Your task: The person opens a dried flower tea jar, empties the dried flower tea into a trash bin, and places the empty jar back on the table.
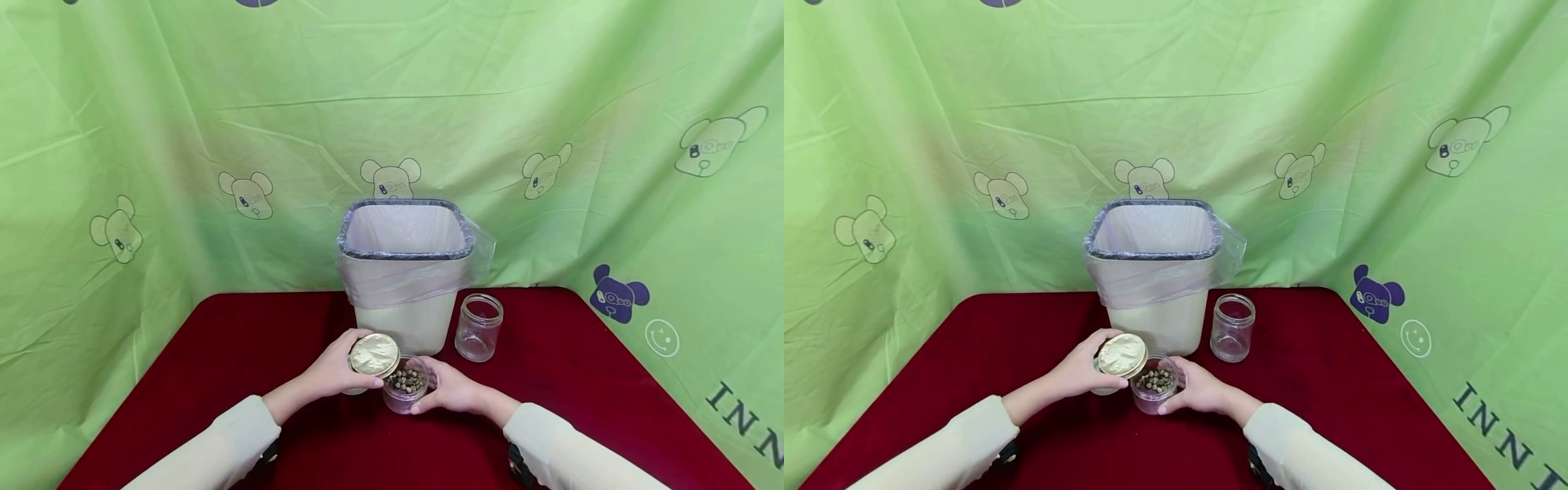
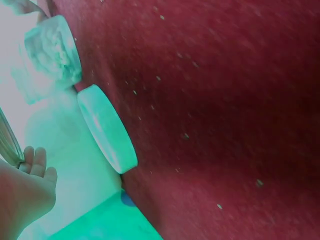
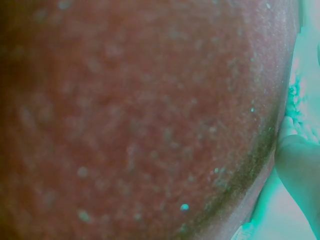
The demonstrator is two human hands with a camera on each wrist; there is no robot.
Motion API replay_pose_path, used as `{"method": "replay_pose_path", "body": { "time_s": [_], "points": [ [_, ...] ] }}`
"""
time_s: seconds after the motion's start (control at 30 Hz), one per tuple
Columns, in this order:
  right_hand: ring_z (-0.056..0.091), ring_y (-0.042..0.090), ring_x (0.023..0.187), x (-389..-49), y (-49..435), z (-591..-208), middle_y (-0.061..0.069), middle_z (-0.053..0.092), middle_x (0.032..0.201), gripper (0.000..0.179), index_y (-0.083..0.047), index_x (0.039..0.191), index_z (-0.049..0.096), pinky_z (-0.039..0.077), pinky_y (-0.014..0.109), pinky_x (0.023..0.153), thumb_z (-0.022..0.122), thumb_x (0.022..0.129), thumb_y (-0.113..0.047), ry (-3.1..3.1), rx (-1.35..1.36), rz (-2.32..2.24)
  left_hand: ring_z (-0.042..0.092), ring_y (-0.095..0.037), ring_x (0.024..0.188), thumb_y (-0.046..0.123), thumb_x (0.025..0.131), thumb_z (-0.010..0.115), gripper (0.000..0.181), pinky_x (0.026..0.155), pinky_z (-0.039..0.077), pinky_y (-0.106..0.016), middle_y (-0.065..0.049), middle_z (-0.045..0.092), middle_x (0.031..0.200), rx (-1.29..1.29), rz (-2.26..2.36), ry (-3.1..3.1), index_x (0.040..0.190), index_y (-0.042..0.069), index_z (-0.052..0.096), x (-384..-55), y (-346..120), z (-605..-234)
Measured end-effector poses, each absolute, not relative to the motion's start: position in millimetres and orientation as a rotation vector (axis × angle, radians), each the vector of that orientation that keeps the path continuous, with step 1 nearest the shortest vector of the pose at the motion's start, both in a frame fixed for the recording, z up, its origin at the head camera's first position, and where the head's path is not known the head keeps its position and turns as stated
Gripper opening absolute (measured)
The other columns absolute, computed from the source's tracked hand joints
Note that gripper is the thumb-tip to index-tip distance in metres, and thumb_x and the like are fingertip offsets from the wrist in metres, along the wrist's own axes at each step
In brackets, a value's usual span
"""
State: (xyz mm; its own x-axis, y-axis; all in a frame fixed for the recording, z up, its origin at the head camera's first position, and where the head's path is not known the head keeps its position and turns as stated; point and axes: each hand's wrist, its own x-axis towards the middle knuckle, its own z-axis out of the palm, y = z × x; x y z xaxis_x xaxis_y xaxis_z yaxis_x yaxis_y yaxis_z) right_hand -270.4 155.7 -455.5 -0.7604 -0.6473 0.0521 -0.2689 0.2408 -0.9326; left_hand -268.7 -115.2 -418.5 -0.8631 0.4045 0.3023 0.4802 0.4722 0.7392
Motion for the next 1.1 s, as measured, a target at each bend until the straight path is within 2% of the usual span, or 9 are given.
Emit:
{"method": "replay_pose_path", "body": {
  "time_s": [0.17,0.7,1.1],
  "points": [
    [0.038,0.038,0.133,-270,156,-455,0.025,0.044,0.141,0.075,0.011,0.136,0.039,0.032,0.048,0.107,0.081,0.075,-0.003,2.169,-0.824,-1.539,0.054,-0.015,0.109,0.039,0.061,0.091,0.082,0.094,0.043,-0.041,0.005,0.056,0.118,-0.766,-1.330,-2.633,0.129,0.015,0.053,-271,-128,-420],
    [0.039,0.037,0.132,-269,156,-457,0.025,0.044,0.141,0.075,0.010,0.136,0.040,0.034,0.046,0.106,0.082,0.076,-0.004,2.173,-0.810,-1.539,0.055,-0.020,0.108,0.039,0.064,0.089,0.079,0.093,0.044,-0.043,-0.002,0.057,0.117,-0.675,-1.249,-2.663,0.127,0.007,0.054,-286,-159,-429],
    [0.039,0.038,0.132,-269,156,-454,0.025,0.045,0.140,0.076,0.012,0.137,0.038,0.033,0.047,0.106,0.081,0.076,-0.004,2.159,-0.822,-1.537,0.053,-0.027,0.111,0.039,0.066,0.088,0.083,0.094,0.043,-0.044,-0.012,0.055,0.123,-0.550,-1.182,-2.724,0.130,0.000,0.051,-299,-176,-431]
  ]
}}
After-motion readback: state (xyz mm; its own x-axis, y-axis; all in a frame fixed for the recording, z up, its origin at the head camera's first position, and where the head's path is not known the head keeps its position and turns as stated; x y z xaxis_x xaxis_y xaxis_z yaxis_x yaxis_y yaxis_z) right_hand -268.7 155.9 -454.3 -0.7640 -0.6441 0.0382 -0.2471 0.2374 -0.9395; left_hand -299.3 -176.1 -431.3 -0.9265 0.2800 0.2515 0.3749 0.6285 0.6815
